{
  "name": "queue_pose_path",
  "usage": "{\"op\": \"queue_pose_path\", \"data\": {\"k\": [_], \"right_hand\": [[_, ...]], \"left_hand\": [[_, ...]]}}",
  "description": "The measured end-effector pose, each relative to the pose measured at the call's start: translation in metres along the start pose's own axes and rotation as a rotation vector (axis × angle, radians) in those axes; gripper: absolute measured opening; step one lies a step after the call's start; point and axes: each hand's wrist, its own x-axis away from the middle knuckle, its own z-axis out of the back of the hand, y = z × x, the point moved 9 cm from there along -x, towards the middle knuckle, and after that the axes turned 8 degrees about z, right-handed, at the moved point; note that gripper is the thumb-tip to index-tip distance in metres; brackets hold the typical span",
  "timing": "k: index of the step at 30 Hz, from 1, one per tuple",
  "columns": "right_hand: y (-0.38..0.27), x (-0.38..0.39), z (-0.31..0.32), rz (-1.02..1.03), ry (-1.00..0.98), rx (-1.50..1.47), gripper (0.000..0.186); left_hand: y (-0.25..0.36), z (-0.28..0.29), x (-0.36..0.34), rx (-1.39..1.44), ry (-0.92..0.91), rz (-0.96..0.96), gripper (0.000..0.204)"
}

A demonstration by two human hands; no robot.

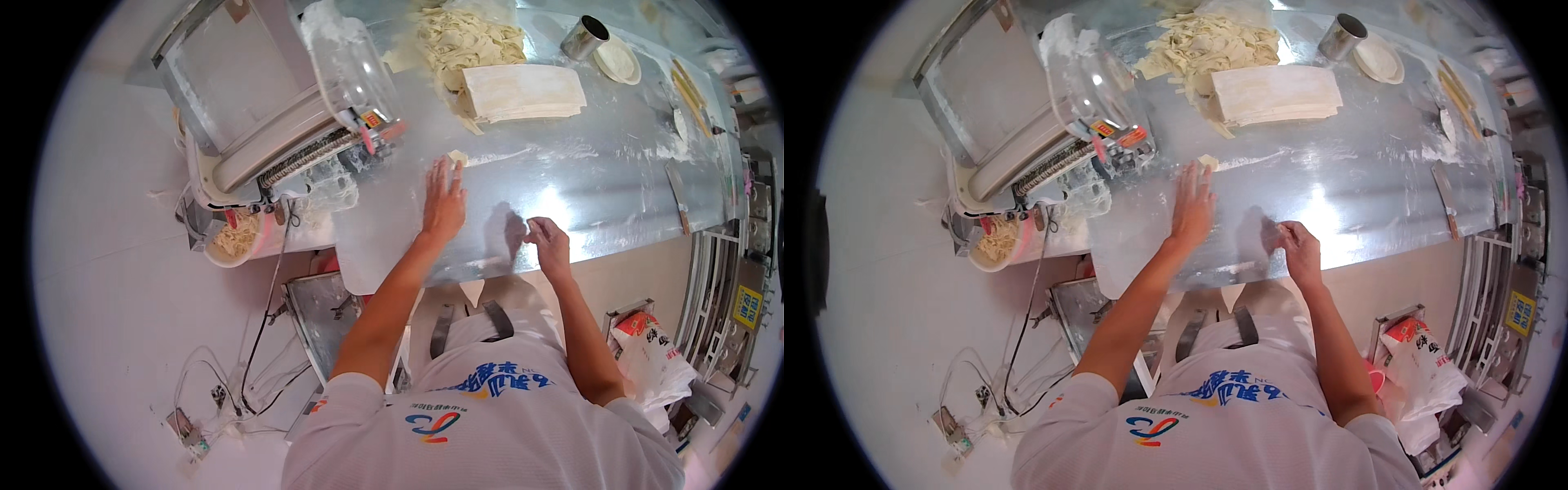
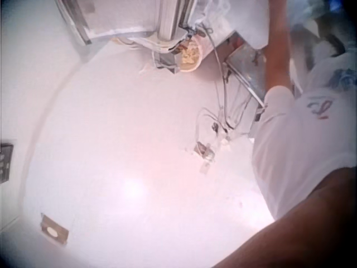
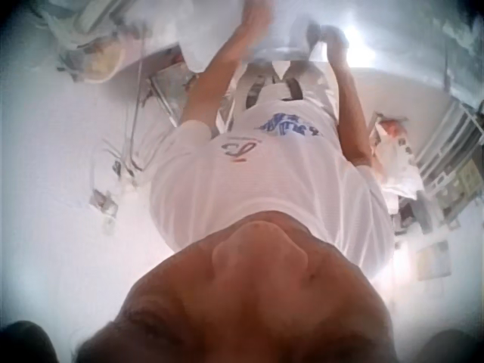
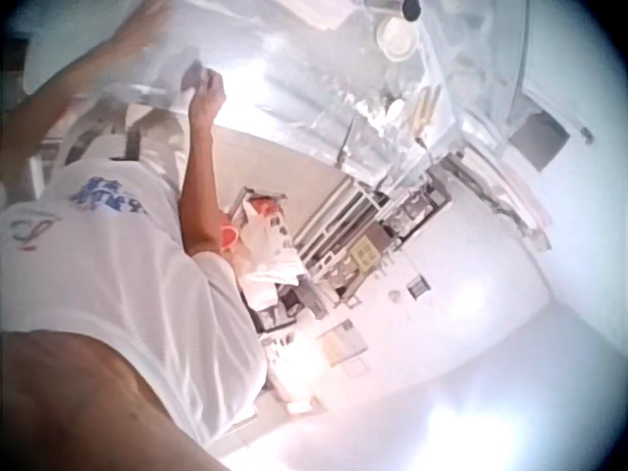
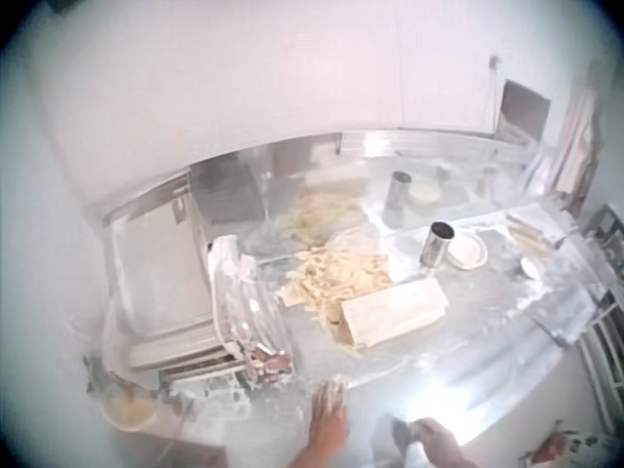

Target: The person flattens a piece of dough on a metal table using a scraper, then cuts it into smaller rectangular sheets. They feed the sheets into a pasta machine to produce long strands of noodles, which are collected and placed on the table.

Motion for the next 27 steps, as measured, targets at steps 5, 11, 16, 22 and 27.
{"op": "queue_pose_path", "data": {"k": [5,11,16,22,27], "right_hand": [[-0.015,-0.068,0.02,0.105,-0.08,0.05,0.024],[-0.041,-0.228,0.122,0.42,0.461,0.357,0.028],[-0.028,-0.331,0.129,0.245,0.282,0.421,0.04],[-0.055,-0.32,0.131,0.276,0.331,0.526,0.035],[-0.044,-0.326,0.139,0.292,0.303,0.088,0.025]], "left_hand": [[0.037,-0.037,-0.03,-0.041,-0.015,-0.064,0.052],[0.067,-0.015,-0.038,0.124,-0.026,0.138,0.043],[0.058,-0.008,-0.082,0.509,0.119,0.525,0.04],[0.012,-0.011,-0.153,0.479,0.222,0.576,0.039],[0.053,0.017,-0.16,0.372,0.286,0.68,0.032]]}}
